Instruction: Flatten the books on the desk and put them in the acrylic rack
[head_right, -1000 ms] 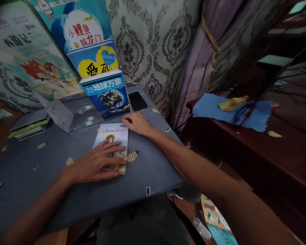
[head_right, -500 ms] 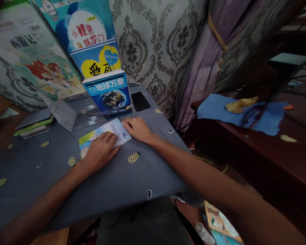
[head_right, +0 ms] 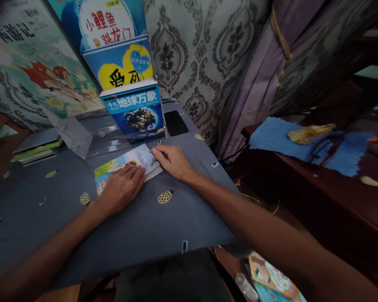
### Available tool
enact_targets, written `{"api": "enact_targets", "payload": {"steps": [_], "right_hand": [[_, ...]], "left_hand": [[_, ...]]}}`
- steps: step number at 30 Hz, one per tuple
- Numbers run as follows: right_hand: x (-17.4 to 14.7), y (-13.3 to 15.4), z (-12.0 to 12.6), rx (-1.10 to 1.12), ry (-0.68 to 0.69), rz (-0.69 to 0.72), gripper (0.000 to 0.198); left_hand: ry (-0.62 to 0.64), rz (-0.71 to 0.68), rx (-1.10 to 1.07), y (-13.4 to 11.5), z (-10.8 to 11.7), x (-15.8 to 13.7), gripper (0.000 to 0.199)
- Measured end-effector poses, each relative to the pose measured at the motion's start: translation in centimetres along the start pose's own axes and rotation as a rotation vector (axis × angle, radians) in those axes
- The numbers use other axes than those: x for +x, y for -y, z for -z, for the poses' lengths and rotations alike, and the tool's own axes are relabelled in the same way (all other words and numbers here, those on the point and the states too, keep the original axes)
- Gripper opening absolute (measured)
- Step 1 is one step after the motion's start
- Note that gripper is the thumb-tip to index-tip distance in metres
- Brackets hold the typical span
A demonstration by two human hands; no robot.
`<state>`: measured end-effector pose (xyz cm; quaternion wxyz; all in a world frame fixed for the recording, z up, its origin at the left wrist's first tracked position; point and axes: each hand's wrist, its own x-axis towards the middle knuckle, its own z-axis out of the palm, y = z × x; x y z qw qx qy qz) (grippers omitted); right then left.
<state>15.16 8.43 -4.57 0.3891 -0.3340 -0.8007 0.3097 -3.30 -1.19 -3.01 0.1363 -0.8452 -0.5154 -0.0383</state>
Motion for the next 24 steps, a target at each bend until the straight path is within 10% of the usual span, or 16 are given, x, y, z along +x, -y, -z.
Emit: {"api": "enact_targets", "payload": {"steps": [14, 24], "right_hand": [[-0.4, 0.6, 0.1, -0.131, 0.072, 0.034, 0.049], [-0.3, 0.6, -0.3, -0.423, 0.315, 0.093, 0.026]], "left_hand": [[-0.012, -0.008, -0.016, 0.1, 0.1, -0.3, 0.029], [0.127, 0.327, -0.046, 6.8, 0.6, -1.1, 0.026]]}}
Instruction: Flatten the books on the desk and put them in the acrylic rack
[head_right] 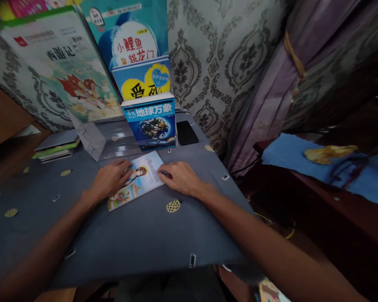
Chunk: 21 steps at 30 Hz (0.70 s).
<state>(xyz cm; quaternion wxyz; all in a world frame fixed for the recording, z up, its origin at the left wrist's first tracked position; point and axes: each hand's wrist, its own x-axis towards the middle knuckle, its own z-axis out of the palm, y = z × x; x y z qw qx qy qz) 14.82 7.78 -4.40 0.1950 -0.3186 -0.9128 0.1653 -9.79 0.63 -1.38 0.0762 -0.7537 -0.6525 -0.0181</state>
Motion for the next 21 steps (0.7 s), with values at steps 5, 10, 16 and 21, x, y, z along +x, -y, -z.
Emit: {"api": "enact_targets", "payload": {"steps": [5, 10, 16, 21], "right_hand": [[0.0, -0.1, 0.1, -0.071, -0.045, 0.017, 0.032], [0.1, -0.5, 0.1, -0.128, -0.093, 0.031, 0.036], [0.2, -1.0, 0.0, -0.139, -0.112, 0.04, 0.037], [0.4, -2.2, -0.6, -0.088, -0.142, 0.023, 0.042]], "left_hand": [[0.058, 0.041, 0.02, 0.8, 0.3, -0.1, 0.029], [0.165, 0.082, 0.066, 0.2, 1.6, -0.1, 0.031], [0.212, 0.081, 0.05, 0.3, 1.9, -0.2, 0.033], [0.201, 0.074, -0.039, -0.2, 1.4, -0.4, 0.032]]}}
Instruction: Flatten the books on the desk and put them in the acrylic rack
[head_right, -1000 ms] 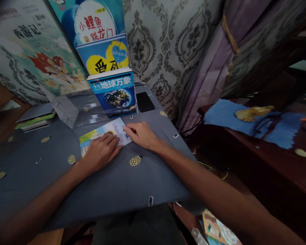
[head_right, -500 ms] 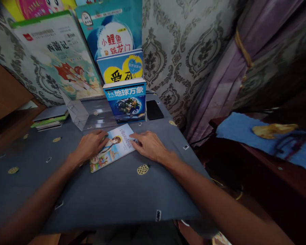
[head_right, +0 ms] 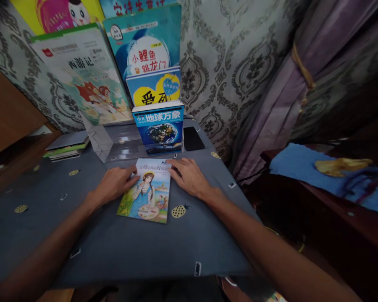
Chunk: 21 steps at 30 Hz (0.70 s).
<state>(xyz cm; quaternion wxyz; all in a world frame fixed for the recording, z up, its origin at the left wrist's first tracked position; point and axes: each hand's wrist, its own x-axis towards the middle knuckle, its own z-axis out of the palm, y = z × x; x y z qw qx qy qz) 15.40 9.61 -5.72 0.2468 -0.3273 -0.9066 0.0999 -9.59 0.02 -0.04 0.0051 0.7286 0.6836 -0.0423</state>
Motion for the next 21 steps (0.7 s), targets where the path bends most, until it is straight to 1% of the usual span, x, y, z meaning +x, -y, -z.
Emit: {"api": "enact_targets", "payload": {"steps": [5, 10, 15, 21], "right_hand": [[0.6, -1.3, -1.0, 0.05, 0.008, -0.003, 0.045], [1.1, -1.5, -1.4, 0.041, 0.003, -0.014, 0.044], [1.4, -1.2, -1.4, -0.008, 0.034, 0.005, 0.039], [2.2, -1.0, -1.6, -0.128, 0.073, 0.004, 0.045]], "left_hand": [[-0.001, 0.004, -0.074, -0.7, -0.2, -0.1, 0.031], [-0.037, 0.028, -0.106, -0.7, -0.6, 0.1, 0.03], [-0.075, 0.02, -0.125, -0.5, -1.3, 0.4, 0.028], [-0.126, 0.022, -0.089, -0.4, -2.0, 0.7, 0.027]]}}
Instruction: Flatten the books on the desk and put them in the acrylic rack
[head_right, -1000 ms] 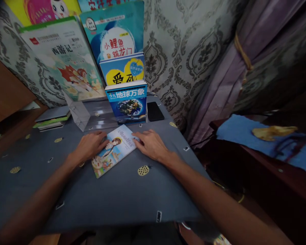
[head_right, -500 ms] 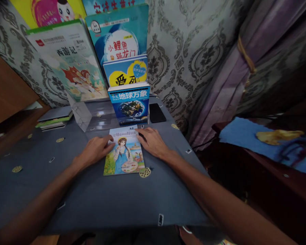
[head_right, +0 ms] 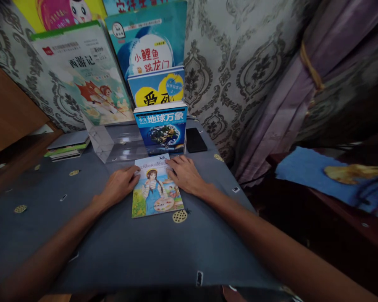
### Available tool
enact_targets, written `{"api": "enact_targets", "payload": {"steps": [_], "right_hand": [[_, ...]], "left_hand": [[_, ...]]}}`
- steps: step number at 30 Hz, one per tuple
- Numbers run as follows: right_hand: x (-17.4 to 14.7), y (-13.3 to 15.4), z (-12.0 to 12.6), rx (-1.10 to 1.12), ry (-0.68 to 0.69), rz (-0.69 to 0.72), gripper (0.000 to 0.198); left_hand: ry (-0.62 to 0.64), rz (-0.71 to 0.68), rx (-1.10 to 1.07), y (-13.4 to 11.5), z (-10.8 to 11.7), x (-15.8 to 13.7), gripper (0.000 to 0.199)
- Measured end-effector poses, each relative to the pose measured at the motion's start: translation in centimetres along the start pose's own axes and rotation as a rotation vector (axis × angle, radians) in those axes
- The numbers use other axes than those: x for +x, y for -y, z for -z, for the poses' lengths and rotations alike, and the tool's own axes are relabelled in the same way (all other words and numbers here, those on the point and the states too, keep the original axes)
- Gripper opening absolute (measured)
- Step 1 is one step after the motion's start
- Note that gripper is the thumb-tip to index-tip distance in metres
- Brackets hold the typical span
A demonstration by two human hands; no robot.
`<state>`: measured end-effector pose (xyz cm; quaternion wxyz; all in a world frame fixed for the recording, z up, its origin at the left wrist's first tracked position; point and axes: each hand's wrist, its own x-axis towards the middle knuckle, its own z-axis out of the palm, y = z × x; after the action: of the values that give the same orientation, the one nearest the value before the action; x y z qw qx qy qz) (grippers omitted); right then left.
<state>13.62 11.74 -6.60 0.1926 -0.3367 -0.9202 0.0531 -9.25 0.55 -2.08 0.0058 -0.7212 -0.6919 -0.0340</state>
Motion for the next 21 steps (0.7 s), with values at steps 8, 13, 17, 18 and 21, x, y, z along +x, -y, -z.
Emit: {"api": "enact_targets", "payload": {"steps": [8, 13, 17, 18, 21], "right_hand": [[2.0, -0.1, -0.2, -0.126, 0.024, -0.111, 0.053], [2.0, -0.6, -0.4, -0.116, 0.002, -0.089, 0.056], [1.9, -1.2, -0.8, -0.085, -0.019, -0.061, 0.057], [1.9, -1.3, -0.9, -0.08, -0.021, -0.057, 0.057], [2.1, -1.3, -0.9, -0.076, -0.017, -0.063, 0.058]], "left_hand": [[-0.041, -0.015, 0.047, 0.3, -0.9, 0.3, 0.033], [-0.048, -0.017, 0.051, 0.3, -1.1, 0.3, 0.031], [-0.056, -0.017, 0.049, 0.4, -1.3, 0.3, 0.033], [-0.059, -0.016, 0.053, 0.4, -1.3, 0.3, 0.033], [-0.059, -0.014, 0.06, 0.3, -1.3, 0.4, 0.034]]}}
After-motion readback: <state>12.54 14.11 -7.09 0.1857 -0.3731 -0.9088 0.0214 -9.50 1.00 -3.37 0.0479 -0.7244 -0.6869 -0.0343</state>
